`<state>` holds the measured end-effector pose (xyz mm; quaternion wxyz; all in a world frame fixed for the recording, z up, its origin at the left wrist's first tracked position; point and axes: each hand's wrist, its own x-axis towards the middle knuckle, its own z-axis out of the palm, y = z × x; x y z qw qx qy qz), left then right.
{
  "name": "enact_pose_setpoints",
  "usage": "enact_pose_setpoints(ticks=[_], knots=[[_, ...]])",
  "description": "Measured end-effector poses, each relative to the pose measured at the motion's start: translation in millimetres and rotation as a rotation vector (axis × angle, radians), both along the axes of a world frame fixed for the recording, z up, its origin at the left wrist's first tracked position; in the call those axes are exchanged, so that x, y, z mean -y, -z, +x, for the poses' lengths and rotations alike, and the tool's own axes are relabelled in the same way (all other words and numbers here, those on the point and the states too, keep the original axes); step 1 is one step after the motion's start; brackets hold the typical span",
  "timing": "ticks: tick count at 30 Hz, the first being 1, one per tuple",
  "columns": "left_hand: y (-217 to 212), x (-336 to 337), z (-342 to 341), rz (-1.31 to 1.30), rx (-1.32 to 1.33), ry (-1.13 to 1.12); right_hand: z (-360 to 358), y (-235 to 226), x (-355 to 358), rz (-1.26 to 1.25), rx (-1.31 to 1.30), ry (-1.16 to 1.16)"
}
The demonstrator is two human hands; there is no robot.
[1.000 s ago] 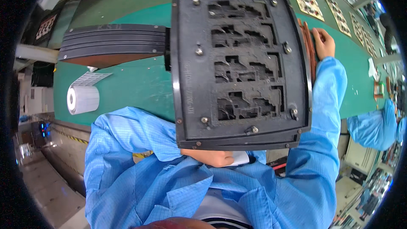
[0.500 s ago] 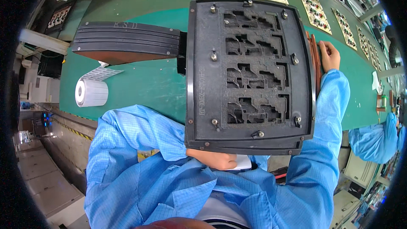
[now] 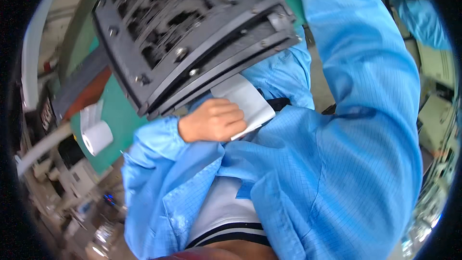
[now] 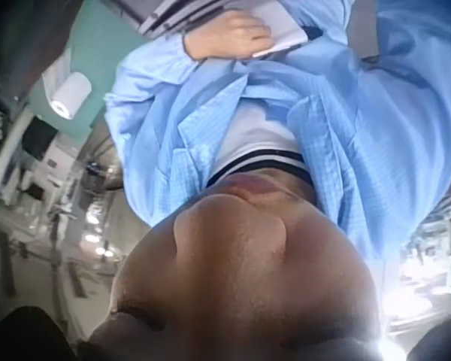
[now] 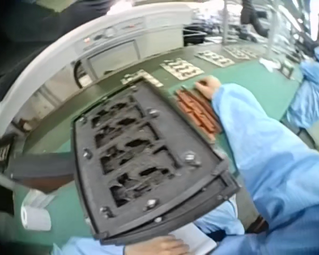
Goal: Applying QR code labels and assembling printed circuit boards into a plastic housing on an assembly line.
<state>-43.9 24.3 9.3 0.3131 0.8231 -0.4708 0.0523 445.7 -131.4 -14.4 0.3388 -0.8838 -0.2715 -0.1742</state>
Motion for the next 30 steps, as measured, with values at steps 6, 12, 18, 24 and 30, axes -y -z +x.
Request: enact_pose_setpoints(ticks=[6,12,18,24,30], knots=[[-10.1,14.0,-12.1,0.102,0.119,-0.027,3.0,5.4,-31.8,0.063,-0.033,-0.029],[-12.0,14.3,14.7,0.189,0.143,0.106,-4.3,1.7,-24.7,0.046,-0.064,0.008],[0.8,6.7,17.4,0.110,0.051,0.144,-6.5,0.3,-36.8,0.125,-0.013,0.053],[-3.3,6.0,22.3,0.120,0.033,0.138,-16.3,-52.8,-44.8,-0.006,-0.332,0.175],[-7.0,9.5,26.1,0.111,-0.053,0.148,-31.2,-5.0,-23.9,-0.017,-0.107,0.014]])
